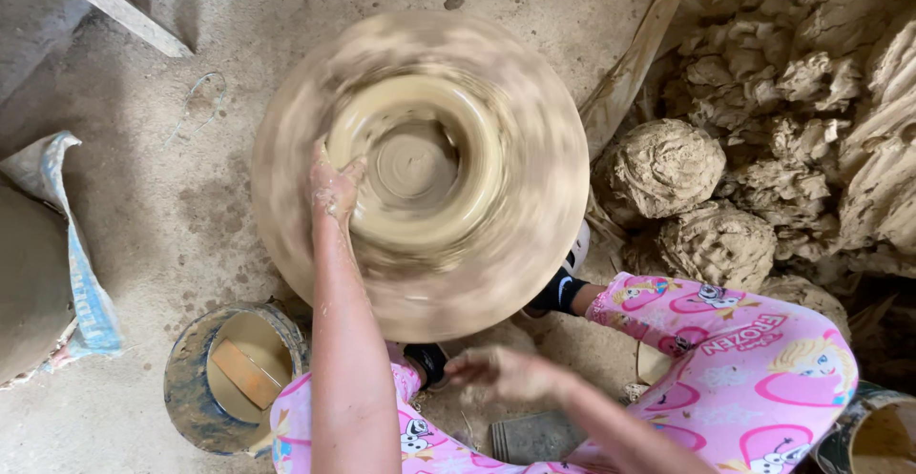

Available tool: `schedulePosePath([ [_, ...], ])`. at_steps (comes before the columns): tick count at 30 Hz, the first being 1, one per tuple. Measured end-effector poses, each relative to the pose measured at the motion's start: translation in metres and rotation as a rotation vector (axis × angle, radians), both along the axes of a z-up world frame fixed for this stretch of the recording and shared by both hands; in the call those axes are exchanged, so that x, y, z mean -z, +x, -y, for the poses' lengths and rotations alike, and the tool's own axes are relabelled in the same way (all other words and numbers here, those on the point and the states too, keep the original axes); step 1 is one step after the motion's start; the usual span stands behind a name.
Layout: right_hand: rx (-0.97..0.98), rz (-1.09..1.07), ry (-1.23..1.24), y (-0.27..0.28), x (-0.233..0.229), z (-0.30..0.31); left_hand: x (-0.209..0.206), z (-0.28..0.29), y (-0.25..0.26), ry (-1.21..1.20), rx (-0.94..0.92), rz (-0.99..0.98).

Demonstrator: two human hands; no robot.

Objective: The person centers a large mass of clay on a spinning pottery wheel by hand, opens the center to form a deep cavity, and uses a sponge to smooth the interior walls of the resulting vessel.

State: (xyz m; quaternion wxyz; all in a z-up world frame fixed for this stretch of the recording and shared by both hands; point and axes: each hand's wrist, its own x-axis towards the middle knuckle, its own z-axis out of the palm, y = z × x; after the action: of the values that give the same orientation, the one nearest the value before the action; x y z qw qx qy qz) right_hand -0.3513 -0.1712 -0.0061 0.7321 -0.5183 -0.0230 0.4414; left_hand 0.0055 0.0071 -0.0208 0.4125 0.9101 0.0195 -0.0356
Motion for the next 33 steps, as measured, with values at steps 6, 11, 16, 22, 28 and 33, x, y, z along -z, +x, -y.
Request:
schedulePosePath([
  [6,0.488,0.696,-0.469,0.218,-0.049,0.166,-0.014,0.009,-0.007,-0.094,-0.014,0.009],
  [11,0.910,0.377,-0.700,0.322,0.002,0.247,-0.022,0.009,-0.004,0.106,-0.062,-0.139],
  [16,0.980,0.377,-0.617,0.127,0.080,0.171,0.000,0.004,0.000,0.128,-0.026,0.080],
  [22,0.282,-0.037,-0.063,0.009,0.002,0.005,0.003,0.004,0.001,0.069,-0.061,-0.053],
  [28,0.639,0.652,-0.455,0.207,-0.028,0.164,0.002,0.006,0.000,0.149,-0.059,0.022],
  [33,0.937,0.306,-0.527,0.329,0.000,0.241,0.001,0.007,0.007,0.266,-0.099,-0.110],
])
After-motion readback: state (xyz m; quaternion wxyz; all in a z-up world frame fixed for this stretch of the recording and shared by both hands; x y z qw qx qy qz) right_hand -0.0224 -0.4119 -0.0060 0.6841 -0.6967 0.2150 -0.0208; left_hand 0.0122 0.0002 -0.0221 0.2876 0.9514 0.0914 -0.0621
